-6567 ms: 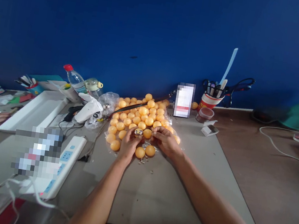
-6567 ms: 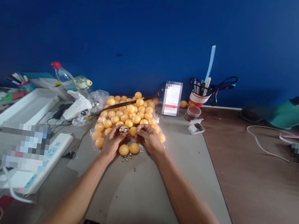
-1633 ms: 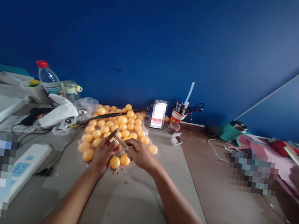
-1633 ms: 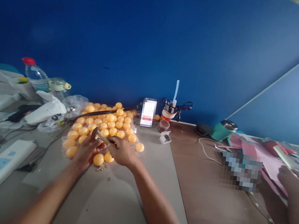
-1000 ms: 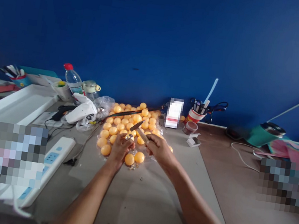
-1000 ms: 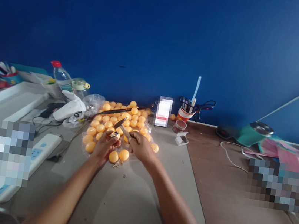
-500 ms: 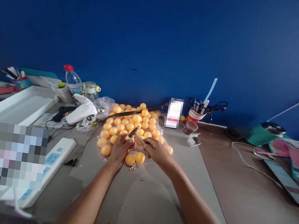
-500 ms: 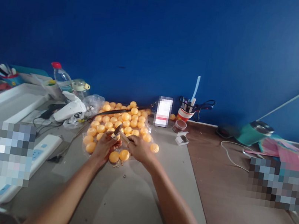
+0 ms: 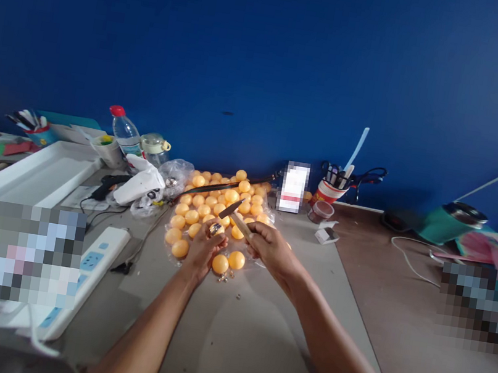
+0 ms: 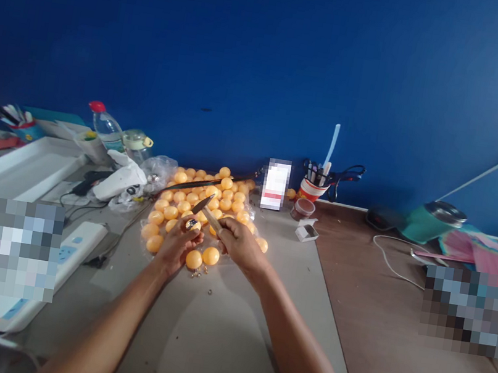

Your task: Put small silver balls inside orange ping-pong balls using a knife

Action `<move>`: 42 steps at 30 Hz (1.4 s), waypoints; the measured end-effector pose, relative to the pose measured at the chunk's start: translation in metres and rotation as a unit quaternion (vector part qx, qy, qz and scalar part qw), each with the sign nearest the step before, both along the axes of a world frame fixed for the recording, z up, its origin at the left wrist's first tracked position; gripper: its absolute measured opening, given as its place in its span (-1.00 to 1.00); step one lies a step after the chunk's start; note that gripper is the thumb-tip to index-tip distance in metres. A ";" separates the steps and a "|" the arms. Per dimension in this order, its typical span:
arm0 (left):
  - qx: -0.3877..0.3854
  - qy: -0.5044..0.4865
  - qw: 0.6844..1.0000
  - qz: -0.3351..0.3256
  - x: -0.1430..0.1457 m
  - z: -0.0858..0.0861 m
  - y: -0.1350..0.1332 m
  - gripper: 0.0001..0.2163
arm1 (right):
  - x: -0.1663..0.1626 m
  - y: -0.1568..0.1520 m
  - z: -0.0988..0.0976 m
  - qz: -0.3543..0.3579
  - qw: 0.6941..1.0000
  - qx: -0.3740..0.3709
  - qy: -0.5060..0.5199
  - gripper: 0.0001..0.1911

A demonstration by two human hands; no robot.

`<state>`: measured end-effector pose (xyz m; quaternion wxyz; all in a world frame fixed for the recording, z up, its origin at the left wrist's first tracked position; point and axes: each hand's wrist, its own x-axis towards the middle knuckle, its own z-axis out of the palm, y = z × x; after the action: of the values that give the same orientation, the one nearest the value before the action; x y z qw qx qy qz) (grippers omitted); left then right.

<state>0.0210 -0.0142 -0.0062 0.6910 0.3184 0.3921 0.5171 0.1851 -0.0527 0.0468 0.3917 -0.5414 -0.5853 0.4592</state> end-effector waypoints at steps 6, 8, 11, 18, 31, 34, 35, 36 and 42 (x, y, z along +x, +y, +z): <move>0.004 0.028 1.000 -0.008 -0.002 -0.004 0.002 -0.60 | -0.006 0.000 -0.004 0.009 0.998 -0.035 -0.060 -0.90; 0.011 0.027 1.000 0.000 -0.002 -0.005 0.002 -0.61 | -0.006 -0.002 -0.003 0.014 1.000 -0.019 -0.002 -0.89; 0.015 0.030 0.999 0.007 -0.002 -0.007 0.002 -0.62 | -0.006 -0.004 -0.003 0.020 0.998 -0.015 0.059 -0.88; 0.027 0.064 0.998 0.007 -0.002 -0.002 -0.002 -0.70 | -0.007 -0.003 -0.008 0.022 0.998 -0.048 0.028 -0.92; 0.045 0.095 0.994 0.017 -0.003 -0.003 0.000 -0.71 | -0.007 -0.004 -0.001 0.024 0.999 -0.032 0.035 -0.89; 0.030 0.122 0.992 0.022 -0.004 -0.002 0.001 -0.70 | -0.007 -0.002 0.002 0.014 0.996 -0.043 -0.074 -0.85; 0.026 0.115 0.993 0.021 -0.004 -0.001 0.001 -0.69 | -0.008 -0.002 0.003 0.011 0.995 -0.046 -0.092 -0.84; 0.026 0.109 0.993 0.023 -0.004 -0.001 0.002 -0.69 | -0.008 -0.001 0.004 0.010 0.995 -0.049 -0.087 -0.85; 0.041 0.128 0.991 0.010 -0.005 -0.002 0.004 -0.65 | -0.009 0.000 0.006 0.019 0.994 -0.041 -0.100 -0.85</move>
<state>0.0156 -0.0102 -0.0085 0.6161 0.4059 0.4591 0.4948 0.1757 -0.0529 0.0528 0.3003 -0.5888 -0.6125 0.4336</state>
